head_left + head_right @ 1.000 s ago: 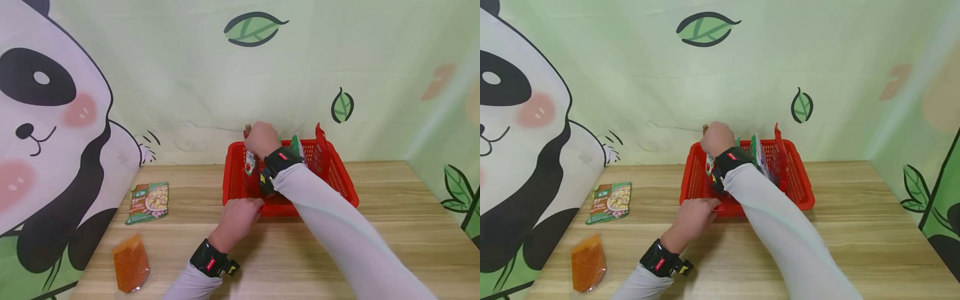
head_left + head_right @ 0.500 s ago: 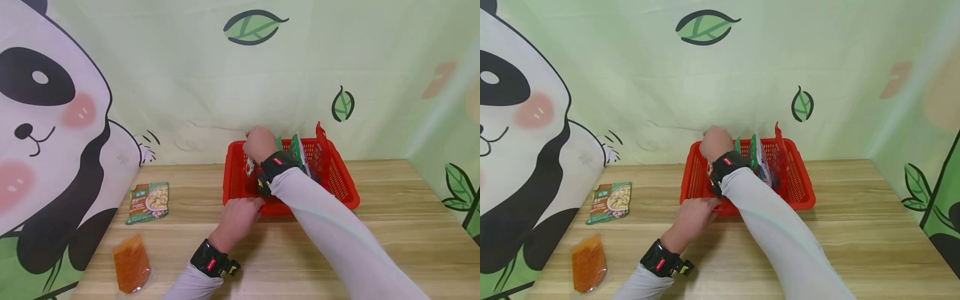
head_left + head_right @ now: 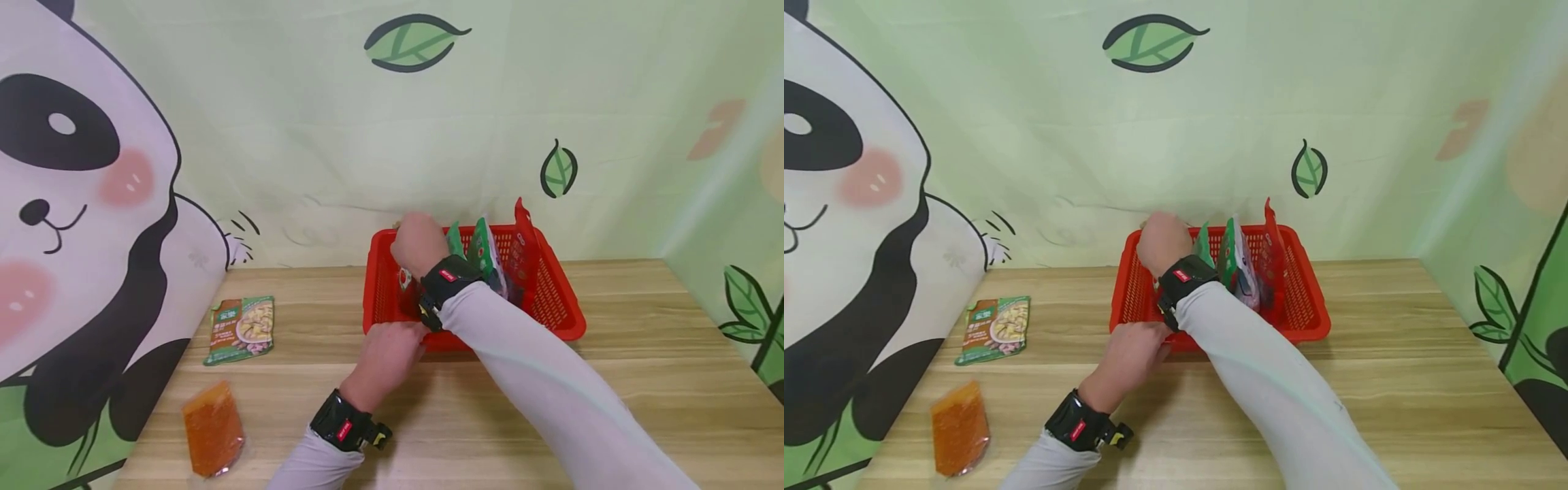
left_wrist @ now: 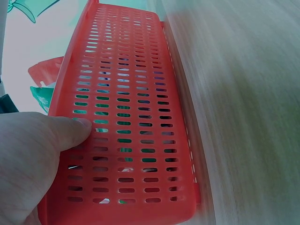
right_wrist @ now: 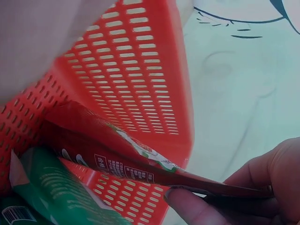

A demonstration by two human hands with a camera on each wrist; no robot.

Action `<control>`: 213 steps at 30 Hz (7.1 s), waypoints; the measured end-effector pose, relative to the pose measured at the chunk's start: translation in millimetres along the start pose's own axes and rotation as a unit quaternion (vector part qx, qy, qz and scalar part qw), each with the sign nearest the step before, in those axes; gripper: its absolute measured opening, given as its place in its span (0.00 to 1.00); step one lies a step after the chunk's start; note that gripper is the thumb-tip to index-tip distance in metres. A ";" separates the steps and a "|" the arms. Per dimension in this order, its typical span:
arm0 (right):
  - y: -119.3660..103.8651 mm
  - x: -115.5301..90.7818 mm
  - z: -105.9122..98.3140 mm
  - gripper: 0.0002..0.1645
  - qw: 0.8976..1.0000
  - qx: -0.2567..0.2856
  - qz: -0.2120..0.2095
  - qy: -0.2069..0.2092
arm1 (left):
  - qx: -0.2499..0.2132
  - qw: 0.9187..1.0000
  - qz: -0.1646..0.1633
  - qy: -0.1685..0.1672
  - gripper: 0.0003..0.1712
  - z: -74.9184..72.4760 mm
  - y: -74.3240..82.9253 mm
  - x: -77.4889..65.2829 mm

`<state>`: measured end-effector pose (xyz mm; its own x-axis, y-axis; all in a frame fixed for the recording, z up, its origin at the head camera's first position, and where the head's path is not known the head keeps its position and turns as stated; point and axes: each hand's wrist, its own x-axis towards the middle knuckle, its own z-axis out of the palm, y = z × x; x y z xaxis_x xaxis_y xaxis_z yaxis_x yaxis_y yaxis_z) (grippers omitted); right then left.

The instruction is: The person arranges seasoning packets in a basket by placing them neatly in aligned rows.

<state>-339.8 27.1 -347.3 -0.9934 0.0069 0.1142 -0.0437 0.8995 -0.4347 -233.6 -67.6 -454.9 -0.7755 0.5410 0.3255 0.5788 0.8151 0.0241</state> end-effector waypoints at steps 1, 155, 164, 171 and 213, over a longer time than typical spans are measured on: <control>0.4 -0.7 0.5 0.08 1.000 0.000 0.000 0.000 | 0.000 1.000 -0.001 0.000 0.07 0.0 0.1 0.0; 236.6 -130.8 -2.4 0.12 0.954 -0.106 -0.264 0.097 | -0.097 0.804 -0.578 -0.101 0.43 -7.7 -293.2 -80.9; 238.4 -129.8 -0.6 0.12 0.950 -0.113 -0.270 0.104 | -0.104 0.803 -0.578 -0.099 0.48 -7.4 -290.9 -80.0; 239.1 -129.5 0.6 0.13 0.948 -0.113 -0.274 0.112 | -0.160 0.797 -0.578 -0.067 0.53 -10.0 -291.0 -85.0; 222.0 -139.3 -9.6 0.23 0.983 0.033 -0.175 0.053 | -0.442 0.826 -0.342 0.077 0.27 -94.7 -144.0 -72.9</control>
<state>-210.1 230.0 -451.1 -0.8999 -0.2488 0.3582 -0.3909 0.8243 -0.4096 -236.5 -244.0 -392.6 -0.9954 -0.0704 0.0647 0.0300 0.4129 0.9103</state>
